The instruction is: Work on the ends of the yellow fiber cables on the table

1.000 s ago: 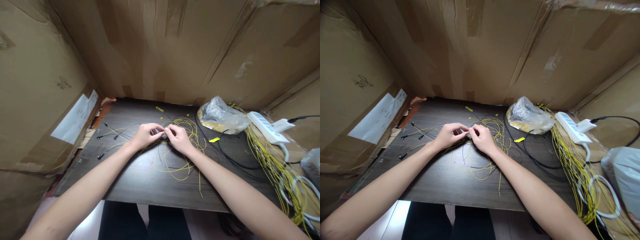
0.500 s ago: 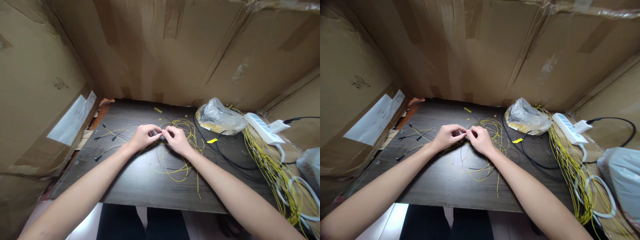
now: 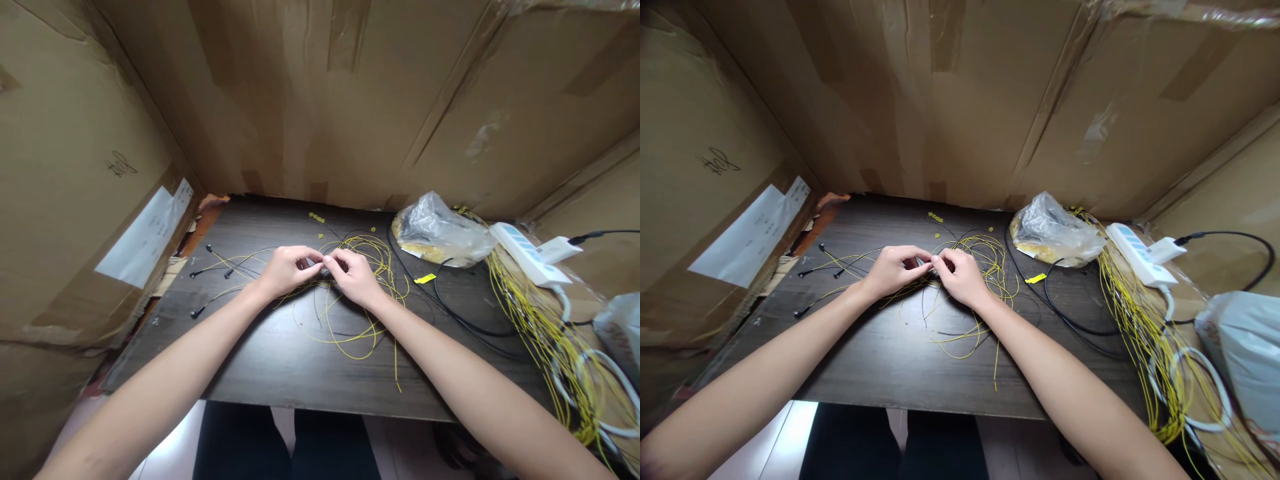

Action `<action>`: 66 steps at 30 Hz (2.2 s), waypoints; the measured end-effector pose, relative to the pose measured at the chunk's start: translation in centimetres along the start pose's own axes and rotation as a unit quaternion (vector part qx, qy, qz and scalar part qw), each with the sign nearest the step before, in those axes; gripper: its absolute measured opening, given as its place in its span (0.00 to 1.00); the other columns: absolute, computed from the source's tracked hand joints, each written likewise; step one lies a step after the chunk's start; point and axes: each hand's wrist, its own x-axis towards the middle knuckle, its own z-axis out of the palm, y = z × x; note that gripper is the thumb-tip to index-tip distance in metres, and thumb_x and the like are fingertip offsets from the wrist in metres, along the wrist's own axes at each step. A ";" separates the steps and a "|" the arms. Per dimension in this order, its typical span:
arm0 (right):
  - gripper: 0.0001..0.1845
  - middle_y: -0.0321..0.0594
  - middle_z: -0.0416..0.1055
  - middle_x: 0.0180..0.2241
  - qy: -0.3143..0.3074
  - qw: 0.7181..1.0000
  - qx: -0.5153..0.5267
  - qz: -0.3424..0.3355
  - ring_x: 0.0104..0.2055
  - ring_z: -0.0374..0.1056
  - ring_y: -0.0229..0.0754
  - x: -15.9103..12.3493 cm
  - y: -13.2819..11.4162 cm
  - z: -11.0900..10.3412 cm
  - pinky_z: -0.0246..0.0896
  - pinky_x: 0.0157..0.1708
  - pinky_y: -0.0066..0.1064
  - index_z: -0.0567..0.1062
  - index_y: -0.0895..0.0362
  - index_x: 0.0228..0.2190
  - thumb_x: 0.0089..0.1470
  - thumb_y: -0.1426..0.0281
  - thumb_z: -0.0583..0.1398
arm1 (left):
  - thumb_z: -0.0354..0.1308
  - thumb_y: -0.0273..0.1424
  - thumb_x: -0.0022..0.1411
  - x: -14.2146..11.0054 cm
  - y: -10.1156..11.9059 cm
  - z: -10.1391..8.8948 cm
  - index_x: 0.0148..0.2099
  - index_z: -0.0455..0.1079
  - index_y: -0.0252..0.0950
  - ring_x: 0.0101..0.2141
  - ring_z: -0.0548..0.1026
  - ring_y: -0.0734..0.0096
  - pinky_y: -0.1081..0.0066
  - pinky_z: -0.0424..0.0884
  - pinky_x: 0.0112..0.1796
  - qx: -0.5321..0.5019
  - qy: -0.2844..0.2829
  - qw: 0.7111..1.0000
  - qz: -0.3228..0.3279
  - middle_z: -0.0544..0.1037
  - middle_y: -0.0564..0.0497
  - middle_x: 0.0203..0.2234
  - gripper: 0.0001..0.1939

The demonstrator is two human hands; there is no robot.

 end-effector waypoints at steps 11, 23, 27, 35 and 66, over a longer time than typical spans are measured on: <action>0.17 0.37 0.70 0.25 0.008 1.000 -0.004 0.007 0.30 0.64 0.41 0.0 0.0 -0.1 0.56 0.33 0.32 0.69 0.55 0.25 0.65 0.62 0.54 | 0.65 0.28 0.62 0.0 -0.1 0.1 0.39 0.80 0.34 0.23 0.75 0.77 0.78 0.70 0.27 0.004 0.009 1.000 -0.003 0.83 0.51 0.29 0.04; 0.19 0.37 0.67 0.23 0.003 1.000 -0.016 0.005 0.29 0.63 0.41 0.1 -0.1 -0.1 0.55 0.33 0.33 0.67 0.55 0.22 0.65 0.62 0.53 | 0.64 0.30 0.63 -0.1 0.2 0.1 0.39 0.80 0.34 0.22 0.74 0.77 0.77 0.70 0.27 0.009 0.006 1.000 -0.008 0.82 0.51 0.28 0.05; 0.10 0.37 0.71 0.27 0.002 1.000 0.020 0.013 0.30 0.64 0.40 0.0 -0.2 -0.1 0.57 0.32 0.32 0.71 0.55 0.29 0.61 0.65 0.57 | 0.63 0.31 0.64 0.0 0.3 0.0 0.40 0.79 0.34 0.24 0.76 0.76 0.77 0.72 0.28 0.011 -0.002 1.000 -0.011 0.83 0.50 0.31 0.06; 0.18 0.37 0.67 0.23 -0.002 1.000 0.000 0.018 0.28 0.63 0.40 0.0 -0.2 -0.1 0.54 0.30 0.31 0.68 0.55 0.23 0.64 0.61 0.54 | 0.63 0.29 0.63 0.0 0.2 0.0 0.40 0.79 0.35 0.25 0.77 0.75 0.76 0.73 0.29 0.000 -0.013 1.000 -0.015 0.83 0.51 0.31 0.05; 0.18 0.35 0.65 0.22 -0.009 1.000 0.024 0.018 0.25 0.60 0.38 0.0 -0.4 -0.2 0.53 0.29 0.30 0.68 0.55 0.24 0.63 0.62 0.54 | 0.64 0.28 0.61 -0.1 0.3 0.1 0.39 0.80 0.34 0.22 0.75 0.78 0.78 0.70 0.27 0.005 0.002 1.000 -0.016 0.82 0.51 0.28 0.05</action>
